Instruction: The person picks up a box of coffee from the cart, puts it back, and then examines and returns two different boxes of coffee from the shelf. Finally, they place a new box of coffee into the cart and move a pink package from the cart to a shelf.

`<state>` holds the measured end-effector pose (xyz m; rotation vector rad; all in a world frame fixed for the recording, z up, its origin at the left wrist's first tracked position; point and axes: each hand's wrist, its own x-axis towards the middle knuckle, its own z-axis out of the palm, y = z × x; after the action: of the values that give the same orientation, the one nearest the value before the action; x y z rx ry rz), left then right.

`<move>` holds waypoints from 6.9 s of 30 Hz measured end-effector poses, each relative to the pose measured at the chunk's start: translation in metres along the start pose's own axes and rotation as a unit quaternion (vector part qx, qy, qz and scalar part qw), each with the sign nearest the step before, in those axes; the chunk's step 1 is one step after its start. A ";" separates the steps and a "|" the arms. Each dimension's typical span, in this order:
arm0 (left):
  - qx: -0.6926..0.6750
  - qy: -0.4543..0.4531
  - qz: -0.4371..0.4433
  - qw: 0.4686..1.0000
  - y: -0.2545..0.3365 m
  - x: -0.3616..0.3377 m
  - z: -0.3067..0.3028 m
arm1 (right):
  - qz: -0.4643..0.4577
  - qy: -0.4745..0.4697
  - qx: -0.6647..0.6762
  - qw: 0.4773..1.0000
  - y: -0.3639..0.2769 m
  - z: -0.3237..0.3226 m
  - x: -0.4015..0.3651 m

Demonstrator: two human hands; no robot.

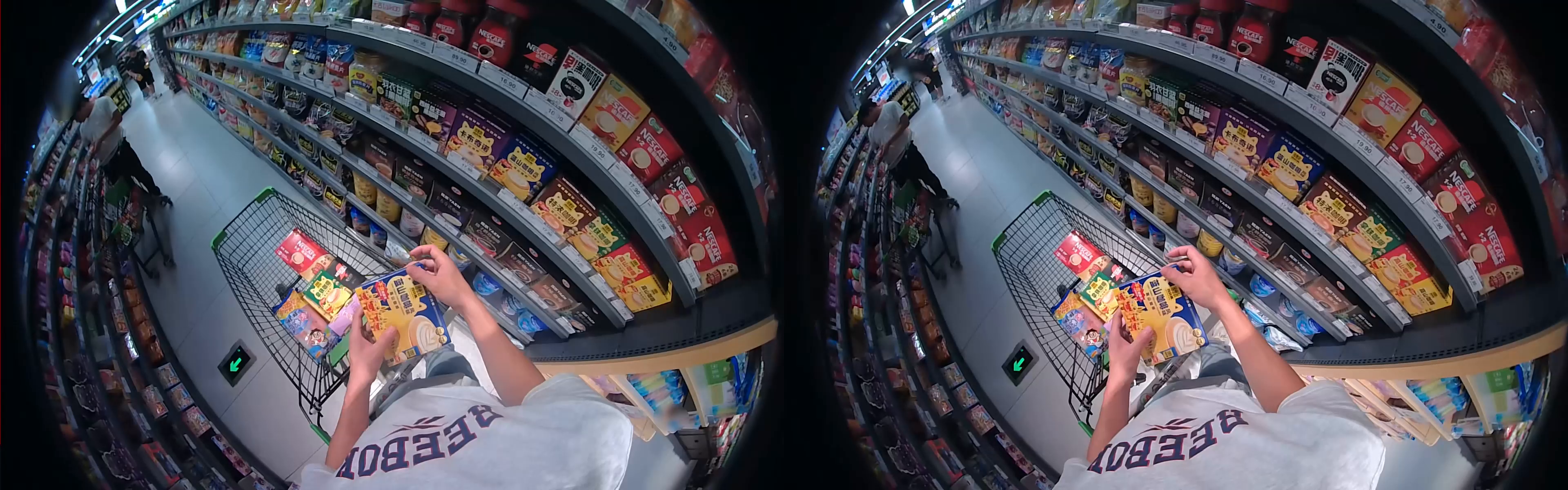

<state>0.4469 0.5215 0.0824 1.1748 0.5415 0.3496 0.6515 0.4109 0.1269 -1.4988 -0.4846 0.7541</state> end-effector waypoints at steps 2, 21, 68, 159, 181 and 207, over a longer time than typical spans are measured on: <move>-0.077 0.038 -0.003 0.996 -0.011 0.002 0.005 | 0.054 0.013 0.016 0.998 -0.005 -0.005 -0.014; -0.154 0.080 0.031 0.984 0.002 0.001 0.020 | 0.012 -0.004 0.099 0.995 0.012 -0.029 -0.052; 0.431 0.078 0.505 0.744 0.013 -0.009 0.062 | 0.032 -0.028 0.376 0.925 0.022 -0.046 -0.077; 0.284 -0.151 -0.067 0.945 -0.102 0.001 0.023 | -0.222 0.390 -0.651 0.612 -0.117 -0.215 0.050; 0.316 -0.163 -0.052 0.933 -0.106 0.001 0.026 | -0.238 0.379 -0.632 0.633 -0.121 -0.233 0.070; 0.552 0.251 0.095 0.790 -0.084 -0.091 -0.113 | -0.149 0.080 -0.535 0.828 0.146 -0.011 0.014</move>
<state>0.3062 0.5308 -0.0083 2.3146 1.1837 0.5475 0.6482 0.4006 -0.0199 -2.4077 -1.0920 0.0323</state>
